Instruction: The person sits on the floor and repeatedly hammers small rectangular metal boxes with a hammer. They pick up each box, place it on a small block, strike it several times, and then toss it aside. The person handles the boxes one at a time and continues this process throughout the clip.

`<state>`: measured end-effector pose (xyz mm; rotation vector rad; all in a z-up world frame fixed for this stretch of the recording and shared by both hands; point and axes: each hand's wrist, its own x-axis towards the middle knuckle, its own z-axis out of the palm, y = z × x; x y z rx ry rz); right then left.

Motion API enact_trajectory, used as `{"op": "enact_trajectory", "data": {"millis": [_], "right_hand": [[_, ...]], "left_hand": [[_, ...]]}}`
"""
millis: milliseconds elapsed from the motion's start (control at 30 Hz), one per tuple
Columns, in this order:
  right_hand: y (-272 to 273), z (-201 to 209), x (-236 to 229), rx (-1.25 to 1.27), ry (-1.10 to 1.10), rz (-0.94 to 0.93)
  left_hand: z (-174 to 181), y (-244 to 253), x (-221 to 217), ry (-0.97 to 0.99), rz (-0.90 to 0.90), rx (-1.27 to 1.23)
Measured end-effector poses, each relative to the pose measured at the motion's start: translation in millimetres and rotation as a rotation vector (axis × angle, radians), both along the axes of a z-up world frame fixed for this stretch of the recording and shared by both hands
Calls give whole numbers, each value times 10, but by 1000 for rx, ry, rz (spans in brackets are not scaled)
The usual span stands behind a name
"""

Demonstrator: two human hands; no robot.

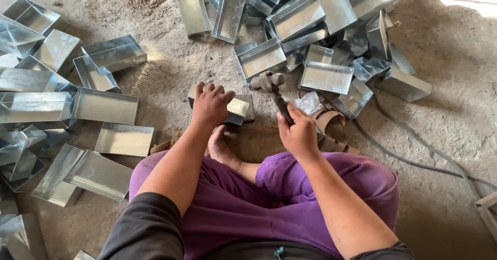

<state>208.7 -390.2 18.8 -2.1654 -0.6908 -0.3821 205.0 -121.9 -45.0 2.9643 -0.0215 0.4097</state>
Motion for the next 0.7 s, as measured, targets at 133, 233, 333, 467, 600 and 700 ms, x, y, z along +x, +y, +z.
{"op": "enact_trajectory", "data": {"millis": [133, 233, 333, 467, 600, 700], "right_hand": [[89, -74, -23, -73, 208, -5], [75, -74, -10, -138, 184, -9], [-8, 87, -22, -90, 169, -39], [-96, 623, -24, -47, -37, -85], [-149, 1324, -35, 232, -465, 61], [-158, 1702, 25, 546, -575, 121]], "left_hand": [[36, -6, -30, 9, 7, -10], [75, -27, -31, -64, -16, -27], [50, -8, -44, -167, -22, -290], [-152, -41, -10, -216, -46, -850], [-448, -51, 101, -52, 98, -819], [-581, -47, 101, 43, 100, -824]]}}
